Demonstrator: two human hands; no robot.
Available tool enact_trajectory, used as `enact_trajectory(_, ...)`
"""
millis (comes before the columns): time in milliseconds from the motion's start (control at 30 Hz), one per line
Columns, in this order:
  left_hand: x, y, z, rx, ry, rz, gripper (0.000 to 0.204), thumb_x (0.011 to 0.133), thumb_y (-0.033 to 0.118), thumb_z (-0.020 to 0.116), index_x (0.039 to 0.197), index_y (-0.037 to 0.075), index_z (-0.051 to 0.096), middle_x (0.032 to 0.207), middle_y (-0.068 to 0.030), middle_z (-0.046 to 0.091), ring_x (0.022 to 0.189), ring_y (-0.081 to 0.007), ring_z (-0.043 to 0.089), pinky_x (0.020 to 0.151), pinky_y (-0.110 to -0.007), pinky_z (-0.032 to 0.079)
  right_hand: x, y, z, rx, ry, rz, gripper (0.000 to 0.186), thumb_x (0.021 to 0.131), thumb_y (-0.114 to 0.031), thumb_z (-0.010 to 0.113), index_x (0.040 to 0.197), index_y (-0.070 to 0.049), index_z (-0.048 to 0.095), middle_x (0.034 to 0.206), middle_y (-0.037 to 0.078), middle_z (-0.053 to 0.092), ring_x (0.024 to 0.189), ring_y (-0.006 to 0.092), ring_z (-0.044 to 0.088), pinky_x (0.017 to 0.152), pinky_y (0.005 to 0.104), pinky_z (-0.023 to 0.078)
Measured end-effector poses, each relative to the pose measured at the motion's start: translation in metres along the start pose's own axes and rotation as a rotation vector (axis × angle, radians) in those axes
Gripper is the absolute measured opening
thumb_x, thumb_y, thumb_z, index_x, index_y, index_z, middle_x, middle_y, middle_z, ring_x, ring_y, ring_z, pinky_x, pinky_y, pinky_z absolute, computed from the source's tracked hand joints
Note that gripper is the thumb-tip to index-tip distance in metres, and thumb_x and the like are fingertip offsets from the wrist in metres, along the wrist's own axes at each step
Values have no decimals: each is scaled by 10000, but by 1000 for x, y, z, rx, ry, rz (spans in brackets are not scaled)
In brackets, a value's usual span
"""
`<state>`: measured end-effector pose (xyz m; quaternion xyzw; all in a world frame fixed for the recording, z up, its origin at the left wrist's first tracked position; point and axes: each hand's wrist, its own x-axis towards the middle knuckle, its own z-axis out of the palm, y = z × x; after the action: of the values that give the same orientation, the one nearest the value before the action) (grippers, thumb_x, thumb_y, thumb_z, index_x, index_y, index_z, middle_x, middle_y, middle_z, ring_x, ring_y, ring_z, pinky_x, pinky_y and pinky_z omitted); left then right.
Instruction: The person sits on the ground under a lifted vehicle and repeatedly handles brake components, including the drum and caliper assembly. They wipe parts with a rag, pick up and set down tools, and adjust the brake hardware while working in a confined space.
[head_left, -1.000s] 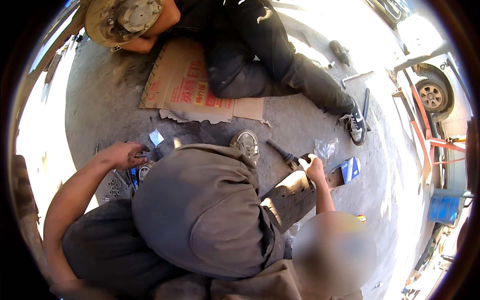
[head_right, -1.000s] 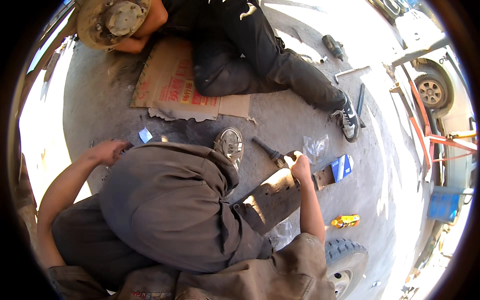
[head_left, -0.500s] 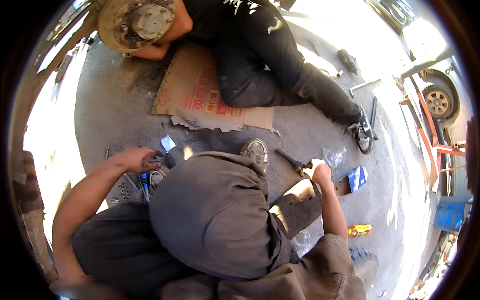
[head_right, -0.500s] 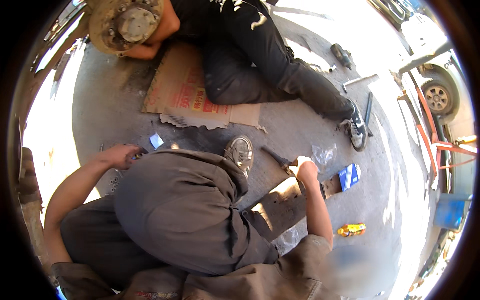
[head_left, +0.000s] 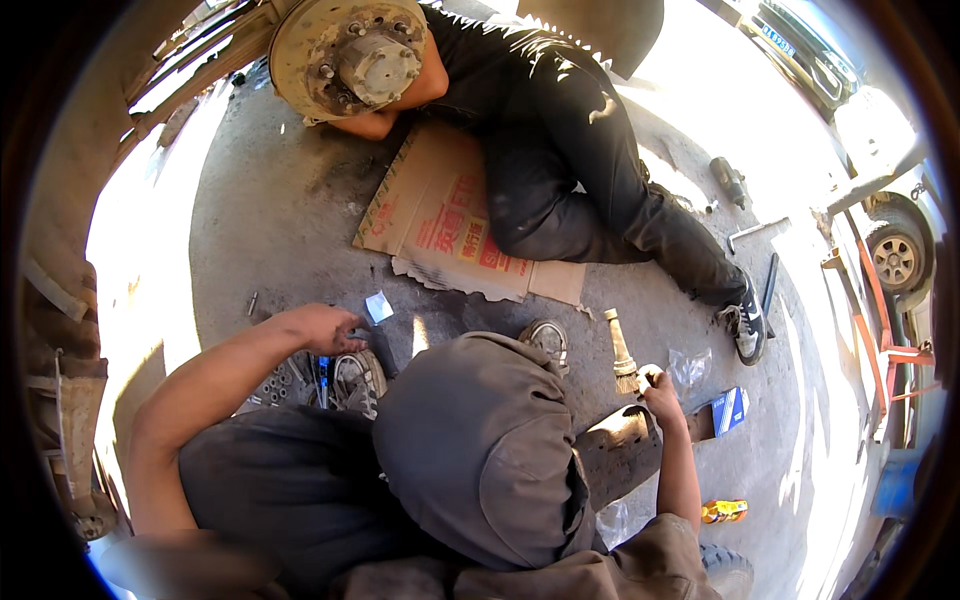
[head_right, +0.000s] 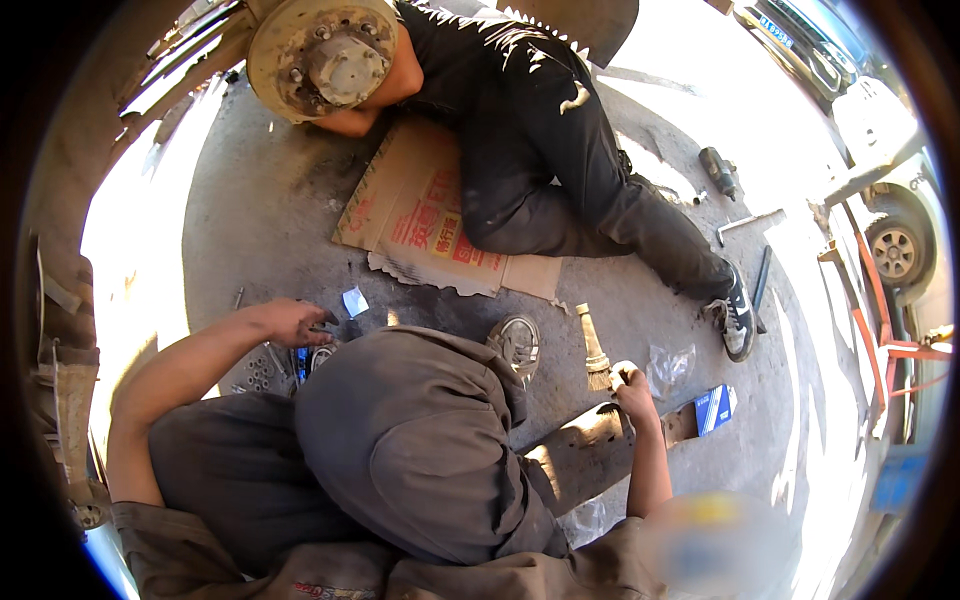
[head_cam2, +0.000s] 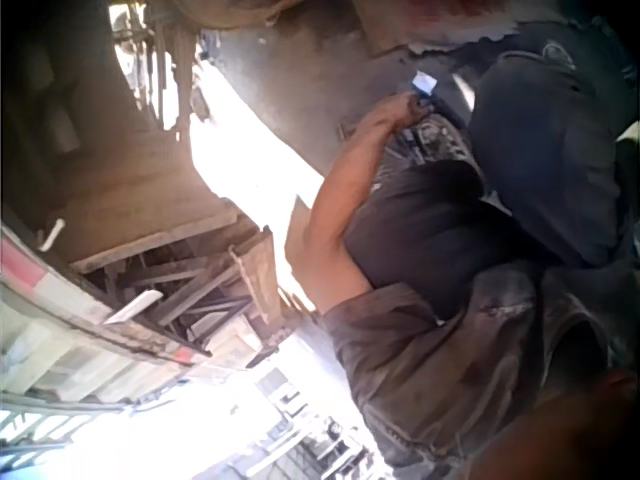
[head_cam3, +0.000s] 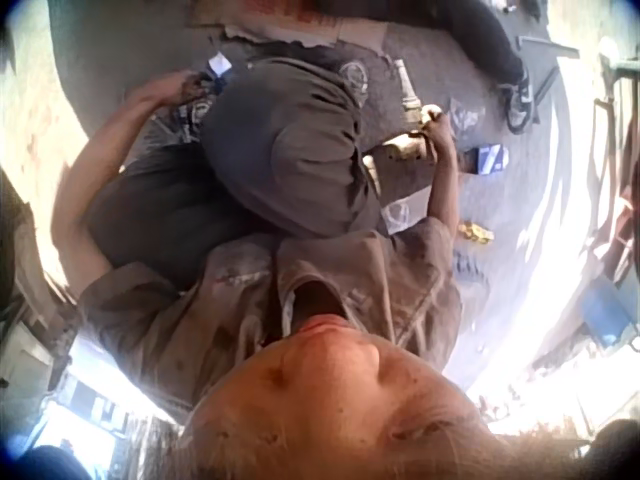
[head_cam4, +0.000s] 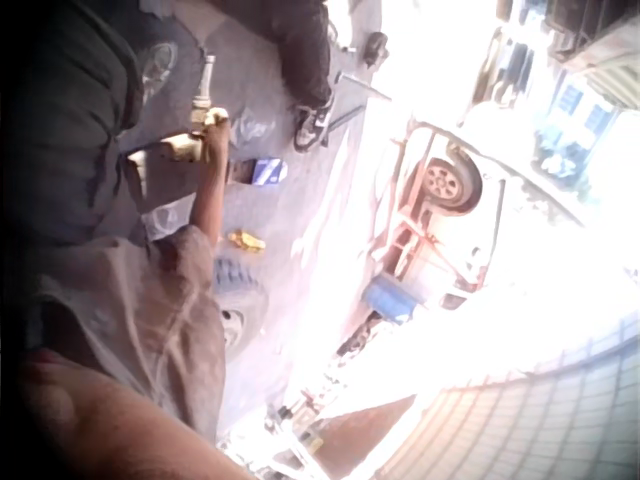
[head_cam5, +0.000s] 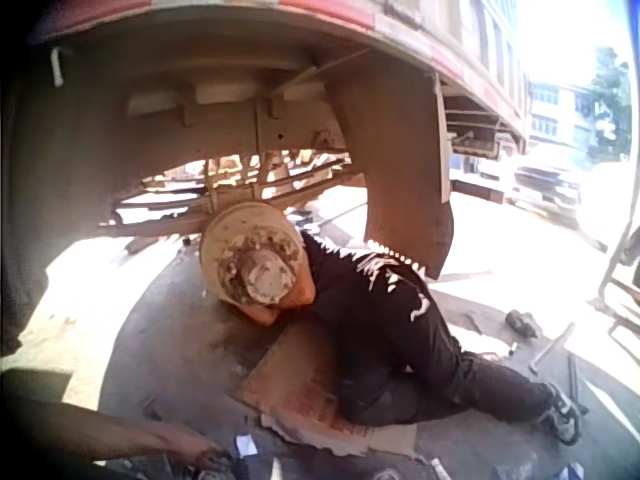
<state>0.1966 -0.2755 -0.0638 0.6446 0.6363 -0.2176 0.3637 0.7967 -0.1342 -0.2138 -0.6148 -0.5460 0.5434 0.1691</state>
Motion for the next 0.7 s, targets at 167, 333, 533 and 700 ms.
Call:
enact_trajectory(167,2,-7,6,-1,22,36,545,923,504,542,1299,111,551,1172,-184,643,1099,-375,600,925,-462,472,26,3,12,-316,113,-176,76,910,-94,597,969,-48,610,735,79,628,658,190,594,607,328,470)
enact_trajectory(333,3,-13,13,-19,64,52,541,922,501,544,1294,108,555,1173,-192,640,1101,-381,596,920,-465,476,62,29,32,-251,219,-207,175,917,-149,589,992,9,605,831,204,674,748,334,651,698,402,506)
enact_trajectory(533,0,-9,7,-13,29,19,540,926,506,532,1282,101,559,1172,-199,635,1096,-388,595,919,-470,476,130,53,62,-86,375,51,301,914,-165,587,1148,24,595,1065,228,665,986,301,644,840,394,486)
enact_trajectory(700,-4,-3,5,-11,9,13,531,925,500,536,1270,97,563,1155,-207,636,1091,-391,595,913,-471,478,144,11,97,-293,503,6,362,897,-240,561,1171,-5,581,1152,287,625,1145,437,569,953,448,453)
